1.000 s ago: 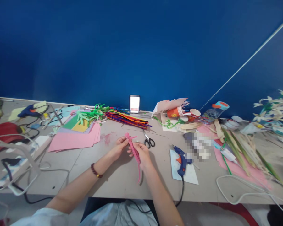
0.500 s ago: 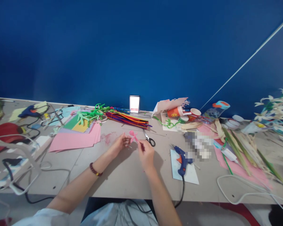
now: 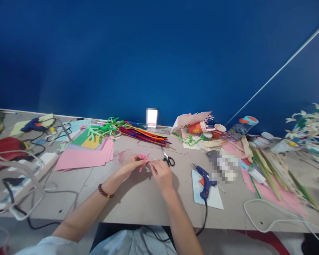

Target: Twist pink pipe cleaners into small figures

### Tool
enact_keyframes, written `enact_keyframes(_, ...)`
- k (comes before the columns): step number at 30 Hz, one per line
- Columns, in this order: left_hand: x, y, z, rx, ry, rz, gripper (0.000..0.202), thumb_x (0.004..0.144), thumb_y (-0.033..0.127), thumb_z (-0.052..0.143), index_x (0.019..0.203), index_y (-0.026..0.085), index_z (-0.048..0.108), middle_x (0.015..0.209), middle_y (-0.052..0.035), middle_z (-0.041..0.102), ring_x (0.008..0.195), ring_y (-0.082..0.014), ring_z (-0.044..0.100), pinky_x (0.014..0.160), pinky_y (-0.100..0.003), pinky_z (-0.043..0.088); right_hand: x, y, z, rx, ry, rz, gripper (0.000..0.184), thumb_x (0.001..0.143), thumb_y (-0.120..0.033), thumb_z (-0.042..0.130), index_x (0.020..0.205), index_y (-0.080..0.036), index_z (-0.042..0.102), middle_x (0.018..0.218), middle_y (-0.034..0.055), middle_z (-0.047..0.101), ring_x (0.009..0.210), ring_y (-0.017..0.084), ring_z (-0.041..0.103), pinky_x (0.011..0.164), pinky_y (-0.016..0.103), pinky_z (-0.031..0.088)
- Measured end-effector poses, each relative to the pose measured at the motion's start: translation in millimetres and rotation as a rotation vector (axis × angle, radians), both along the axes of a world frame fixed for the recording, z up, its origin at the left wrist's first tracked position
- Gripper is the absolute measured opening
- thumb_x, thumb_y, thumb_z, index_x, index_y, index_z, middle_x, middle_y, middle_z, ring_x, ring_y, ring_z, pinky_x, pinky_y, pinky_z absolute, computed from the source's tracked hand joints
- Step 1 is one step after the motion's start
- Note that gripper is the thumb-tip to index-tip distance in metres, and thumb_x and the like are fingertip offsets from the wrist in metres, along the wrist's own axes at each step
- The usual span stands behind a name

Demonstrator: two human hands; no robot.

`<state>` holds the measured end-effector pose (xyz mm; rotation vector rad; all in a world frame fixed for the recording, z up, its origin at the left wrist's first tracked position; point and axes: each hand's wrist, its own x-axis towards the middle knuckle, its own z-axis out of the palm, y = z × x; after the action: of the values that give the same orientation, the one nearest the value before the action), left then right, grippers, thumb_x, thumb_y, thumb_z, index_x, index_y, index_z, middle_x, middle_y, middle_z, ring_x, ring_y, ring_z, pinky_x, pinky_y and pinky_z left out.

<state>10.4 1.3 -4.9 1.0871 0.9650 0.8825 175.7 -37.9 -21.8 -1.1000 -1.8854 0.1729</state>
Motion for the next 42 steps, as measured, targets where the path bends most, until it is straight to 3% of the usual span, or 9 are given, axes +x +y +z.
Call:
enact_keyframes(5, -1, -1, -1.4, 0.023, 0.015, -0.038, 0.025, 0.066, 0.035, 0.073, 0.062, 0.013, 0.062, 0.059, -0.002, 0.06, 0.046, -0.0085, 0.049, 0.045, -0.022, 0.034, 0, 2, 1.3, -0.197, 0.227, 0.042, 0.015, 0.084, -0.025, 0.055, 0.083, -0.021, 0.07, 0.079, 0.0055, 0.069, 0.073, 0.018, 0.061, 0.068, 0.031, 0.049)
enact_keyframes(10, -3, -2, 9.5, 0.072, -0.003, -0.108, 0.029, 0.062, 0.036, 0.076, 0.062, 0.013, 0.058, 0.058, 0.0005, 0.056, 0.048, -0.0074, 0.046, 0.042, -0.019, 0.036, -1, 3, 5.4, -0.712, 0.652, 0.067, 0.02, 0.074, -0.037, 0.066, 0.075, -0.017, 0.069, 0.063, 0.0031, 0.066, 0.051, 0.013, 0.057, 0.046, 0.023, 0.044)
enact_keyframes(15, -11, -2, 19.1, 0.101, -0.01, -0.32, 0.027, 0.064, 0.036, 0.074, 0.067, 0.013, 0.061, 0.056, 0.0027, 0.05, 0.048, -0.0073, 0.045, 0.042, -0.018, 0.038, 2, 0, 13.1, -1.179, 0.92, 0.26, 0.028, 0.064, -0.038, 0.075, 0.075, -0.014, 0.065, 0.062, 0.0045, 0.068, 0.045, 0.01, 0.058, 0.038, 0.017, 0.042)
enact_keyframes(21, -16, -2, 15.1, 0.125, -0.019, -0.421, 0.027, 0.066, 0.036, 0.074, 0.072, 0.012, 0.063, 0.061, 0.0005, 0.054, 0.051, -0.008, 0.046, 0.047, -0.02, 0.039, 0, -5, 16.0, -1.402, 1.01, 0.505, 0.03, 0.065, -0.037, 0.076, 0.073, -0.014, 0.058, 0.061, 0.0009, 0.064, 0.044, 0.008, 0.056, 0.035, 0.013, 0.038)
enact_keyframes(25, -9, 2, 8.7, 0.12, -0.012, -0.204, 0.026, 0.064, 0.035, 0.074, 0.072, 0.013, 0.063, 0.067, -0.0012, 0.058, 0.057, -0.0097, 0.049, 0.052, -0.021, 0.039, -5, -3, 13.2, -1.12, 0.979, 0.328, 0.031, 0.071, -0.043, 0.069, 0.074, -0.018, 0.052, 0.058, -0.0032, 0.06, 0.037, 0.005, 0.044, 0.032, 0.014, 0.028)
enact_keyframes(29, -1, 7, 2.1, 0.262, 0.105, 0.198, 0.032, 0.058, 0.029, 0.078, 0.085, 0.017, 0.067, 0.08, -0.0026, 0.063, 0.071, -0.0127, 0.054, 0.062, -0.021, 0.04, -6, -2, 7.2, -0.599, 0.719, 0.034, 0.022, 0.082, -0.041, 0.057, 0.08, -0.019, 0.055, 0.063, -0.0007, 0.061, 0.048, 0.009, 0.051, 0.045, 0.02, 0.041)
enact_keyframes(31, 0, 7, 0.2, 0.288, 0.16, 0.193, 0.028, 0.056, 0.028, 0.079, 0.078, 0.016, 0.067, 0.072, -0.0017, 0.061, 0.066, -0.0117, 0.052, 0.06, -0.021, 0.038, -4, -2, 4.1, -0.39, 0.513, -0.057, 0.017, 0.086, -0.035, 0.051, 0.084, -0.02, 0.059, 0.071, 0.0023, 0.064, 0.059, 0.013, 0.057, 0.057, 0.025, 0.046)
enact_keyframes(35, 3, 2, -3.8, 0.208, 0.136, -0.055, 0.025, 0.061, 0.032, 0.076, 0.071, 0.013, 0.065, 0.063, -0.0014, 0.059, 0.055, -0.0098, 0.048, 0.056, -0.023, 0.036, 2, -2, -2.0, -0.032, 0.175, -0.119, 0.018, 0.089, -0.022, 0.044, 0.092, -0.02, 0.062, 0.085, 0.0079, 0.068, 0.079, 0.019, 0.063, 0.074, 0.031, 0.05)
enact_keyframes(42, 10, -5, -2.0, 0.265, -0.029, 0.166, 0.028, 0.06, 0.031, 0.078, 0.073, 0.016, 0.057, 0.068, 0.0013, 0.057, 0.063, -0.0099, 0.051, 0.062, -0.023, 0.039, 2, -1, -5.5, 0.252, -0.027, -0.177, 0.023, 0.087, -0.012, 0.048, 0.104, -0.018, 0.062, 0.086, 0.0107, 0.069, 0.08, 0.02, 0.064, 0.072, 0.032, 0.051)
